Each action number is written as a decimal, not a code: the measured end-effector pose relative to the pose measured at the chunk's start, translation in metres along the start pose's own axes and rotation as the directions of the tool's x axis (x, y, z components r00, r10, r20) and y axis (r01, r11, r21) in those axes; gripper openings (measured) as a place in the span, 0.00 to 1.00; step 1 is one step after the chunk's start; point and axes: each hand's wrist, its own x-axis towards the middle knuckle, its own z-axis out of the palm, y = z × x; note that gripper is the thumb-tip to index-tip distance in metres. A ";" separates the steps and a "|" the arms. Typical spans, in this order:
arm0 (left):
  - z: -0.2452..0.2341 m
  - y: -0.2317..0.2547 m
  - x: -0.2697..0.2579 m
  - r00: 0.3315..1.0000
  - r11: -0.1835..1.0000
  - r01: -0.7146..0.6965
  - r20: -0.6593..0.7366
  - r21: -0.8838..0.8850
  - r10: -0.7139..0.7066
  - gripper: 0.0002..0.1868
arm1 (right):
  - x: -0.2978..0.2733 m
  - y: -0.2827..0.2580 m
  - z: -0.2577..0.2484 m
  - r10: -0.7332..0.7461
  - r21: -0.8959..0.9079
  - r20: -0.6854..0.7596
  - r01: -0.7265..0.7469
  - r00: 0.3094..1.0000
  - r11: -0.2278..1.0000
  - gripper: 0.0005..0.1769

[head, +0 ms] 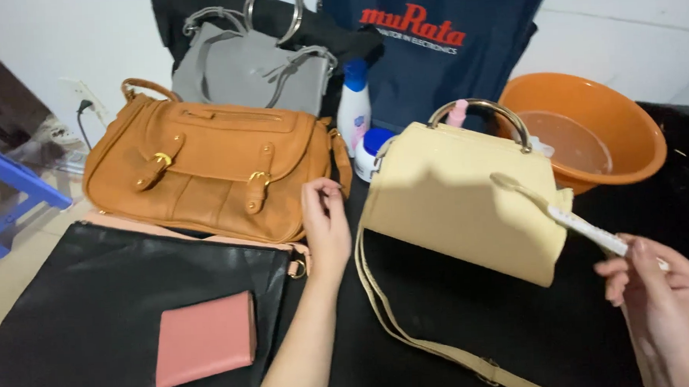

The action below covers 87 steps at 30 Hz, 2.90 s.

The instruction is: Cleaning a cream-colored leather bag using a toothbrush and cleaning solution from a bucket.

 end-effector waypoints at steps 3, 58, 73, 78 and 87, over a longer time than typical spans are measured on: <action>-0.003 0.004 0.001 1.000 1.000 0.025 0.018 0.007 -0.026 0.06 | 0.011 0.019 -0.015 -0.010 -0.040 0.053 0.012 0.999 0.999 0.15; -0.003 0.006 0.001 0.998 0.999 0.029 0.062 0.034 -0.031 0.07 | 0.075 0.054 -0.073 0.047 -0.085 0.099 -0.038 0.994 0.996 0.13; -0.002 0.007 -0.003 0.994 0.986 -0.020 0.105 0.163 0.002 0.07 | 0.049 0.046 -0.074 -0.069 -0.064 -0.026 0.067 0.997 0.996 0.13; -0.001 0.007 -0.003 0.994 0.982 -0.051 0.109 0.183 0.031 0.06 | 0.047 0.045 -0.072 -0.089 -0.027 -0.032 0.089 0.995 0.996 0.14; 0.001 0.003 -0.006 0.991 0.978 -0.103 0.103 0.181 0.086 0.07 | 0.032 0.001 -0.044 -0.017 -0.015 -0.071 0.016 0.997 1.000 0.14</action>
